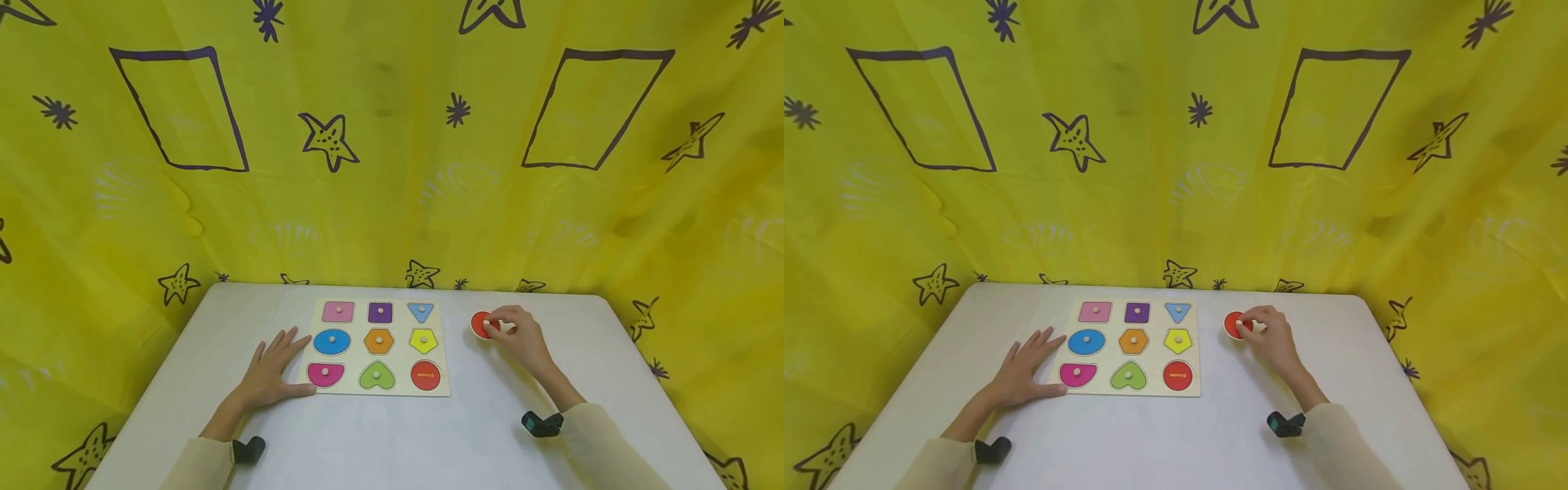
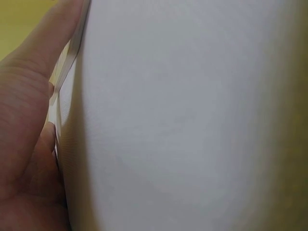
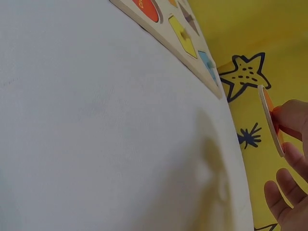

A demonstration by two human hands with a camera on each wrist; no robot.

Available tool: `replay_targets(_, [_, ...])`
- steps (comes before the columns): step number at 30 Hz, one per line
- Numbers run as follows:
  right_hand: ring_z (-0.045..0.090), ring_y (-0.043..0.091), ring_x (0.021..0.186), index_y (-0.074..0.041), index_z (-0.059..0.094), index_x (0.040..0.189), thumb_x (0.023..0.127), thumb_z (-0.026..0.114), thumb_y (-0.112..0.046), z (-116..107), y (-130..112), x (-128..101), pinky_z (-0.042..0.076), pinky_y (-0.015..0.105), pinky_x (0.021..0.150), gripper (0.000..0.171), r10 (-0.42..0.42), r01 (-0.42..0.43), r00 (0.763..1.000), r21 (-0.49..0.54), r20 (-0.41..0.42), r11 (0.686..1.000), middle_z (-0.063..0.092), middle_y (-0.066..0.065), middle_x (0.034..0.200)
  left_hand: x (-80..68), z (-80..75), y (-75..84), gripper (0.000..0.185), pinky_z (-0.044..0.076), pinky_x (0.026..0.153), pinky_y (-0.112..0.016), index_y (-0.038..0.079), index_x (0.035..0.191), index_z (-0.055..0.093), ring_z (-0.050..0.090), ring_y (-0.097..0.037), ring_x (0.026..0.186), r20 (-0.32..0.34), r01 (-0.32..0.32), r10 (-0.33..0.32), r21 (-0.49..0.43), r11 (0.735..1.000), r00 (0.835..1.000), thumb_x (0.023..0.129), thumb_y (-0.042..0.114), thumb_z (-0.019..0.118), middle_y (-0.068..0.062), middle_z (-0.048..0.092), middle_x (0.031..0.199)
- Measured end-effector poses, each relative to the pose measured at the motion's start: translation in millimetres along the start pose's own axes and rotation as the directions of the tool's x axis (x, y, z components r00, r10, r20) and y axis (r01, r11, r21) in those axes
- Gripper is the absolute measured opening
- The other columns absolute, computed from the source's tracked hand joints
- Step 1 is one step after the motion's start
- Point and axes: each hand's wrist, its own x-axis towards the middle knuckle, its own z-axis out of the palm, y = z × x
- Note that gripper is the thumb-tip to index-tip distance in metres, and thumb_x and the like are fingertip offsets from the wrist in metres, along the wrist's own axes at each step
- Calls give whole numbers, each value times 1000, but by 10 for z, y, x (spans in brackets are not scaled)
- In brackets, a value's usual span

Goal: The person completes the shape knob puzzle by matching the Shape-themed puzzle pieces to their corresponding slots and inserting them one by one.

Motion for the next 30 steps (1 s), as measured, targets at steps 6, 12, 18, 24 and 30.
replay_targets(6, [55, 29, 110, -9, 80, 100, 92, 79, -17, 95, -70, -39, 54, 36, 81, 11, 13, -13, 1000, 12, 6, 1000, 67, 12, 116, 0, -4, 5, 103, 2, 118, -73, 16, 157, 44, 15, -47, 153, -3, -10, 10, -11, 1000, 1000, 73, 64, 81, -21, 28, 166])
replay_targets(12, [55, 29, 111, -10, 79, 99, 92, 79, -16, 184, -183, -91, 54, 39, 83, 9, 22, -23, 999, 41, 24, 999, 66, 11, 116, 0, -11, 11, 104, 1, 119, -73, 16, 157, 44, 14, -47, 153, 4, -2, 2, -9, 1000, 1000, 73, 64, 81, -21, 28, 166])
replay_targets(18, [56, 27, 108, -11, 80, 96, 90, 81, -14, 308, -268, -156, 54, 36, 84, 7, 29, -32, 998, 60, 51, 998, 66, 9, 113, -2, -28, 22, 104, 0, 119, -72, 16, 158, 43, 13, -47, 154, 10, 3, -3, -14, 1000, 1000, 73, 63, 82, -21, 27, 166])
replay_targets(24, [55, 27, 107, -13, 80, 95, 88, 82, -15, 426, -330, -231, 53, 32, 81, 7, 28, -34, 996, 65, 90, 997, 65, 7, 111, -5, -19, 11, 105, 1, 118, -73, 16, 157, 43, 14, -48, 153, 2, -4, 4, -17, 1000, 1000, 72, 63, 82, -21, 27, 166])
replay_targets(30, [55, 26, 107, -15, 80, 94, 87, 84, -13, 538, -386, -304, 50, 36, 83, 8, 44, -53, 991, 72, 124, 996, 66, 4, 110, -11, -10, 20, 104, 2, 118, -73, 15, 156, 44, 15, -48, 152, -12, -19, 18, -24, 1000, 1000, 72, 62, 82, -22, 28, 165])
